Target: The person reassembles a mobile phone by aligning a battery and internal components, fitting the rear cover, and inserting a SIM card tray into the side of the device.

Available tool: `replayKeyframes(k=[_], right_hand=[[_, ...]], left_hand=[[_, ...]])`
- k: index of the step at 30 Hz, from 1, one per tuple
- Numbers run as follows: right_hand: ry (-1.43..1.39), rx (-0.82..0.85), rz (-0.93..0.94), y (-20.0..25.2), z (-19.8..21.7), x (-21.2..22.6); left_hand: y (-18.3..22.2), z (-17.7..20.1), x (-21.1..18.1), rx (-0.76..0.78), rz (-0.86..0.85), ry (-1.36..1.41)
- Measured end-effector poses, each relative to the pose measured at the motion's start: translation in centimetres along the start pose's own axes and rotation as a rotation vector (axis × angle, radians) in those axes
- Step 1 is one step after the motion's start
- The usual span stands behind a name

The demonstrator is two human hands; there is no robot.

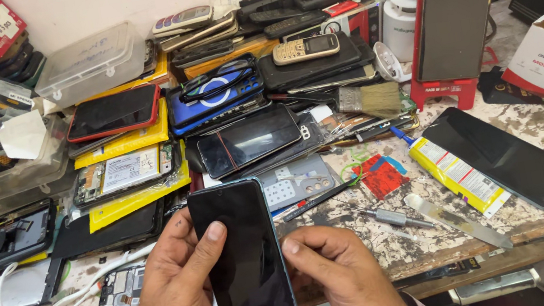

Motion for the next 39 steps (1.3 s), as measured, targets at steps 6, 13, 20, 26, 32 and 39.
replayKeyframes(k=[6, 13, 20, 26, 32, 39], right_hand=[[-0.021, 0.027, -0.027, 0.1, -0.4, -0.1], [-0.013, 0.047, -0.040, 0.4, -0.7, -0.1], [0.063, 0.026, 0.060, 0.4, -0.5, 0.1], [0.148, -0.055, 0.060, 0.2, -0.1, -0.2], [0.072, 0.016, 0.002, -0.3, -1.2, -0.9], [-0.243, 0.184, -0.090, -0.6, -3.0, -2.2]], left_hand=[[0.1, -0.1, 0.1, 0.035, -0.004, 0.004], [0.1, 0.1, 0.3, 0.039, -0.009, -0.002], [-0.1, 0.7, 0.4, -0.018, -0.012, -0.046], [-0.1, 0.9, 0.5, -0.041, 0.019, -0.073], [-1.5, 0.2, -0.5, 0.022, -0.086, -0.262], [-4.0, -2.3, -2.0, 0.081, -0.197, -0.329]])
Point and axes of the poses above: each hand's wrist, its own y-axis away from the middle knuckle, its own z-axis out of the back of the hand, x = y × z, the point moved 10 cm from there along -y, towards the middle knuckle, and after that the axes turned 6 degrees about -z, right-handed, at the moved point
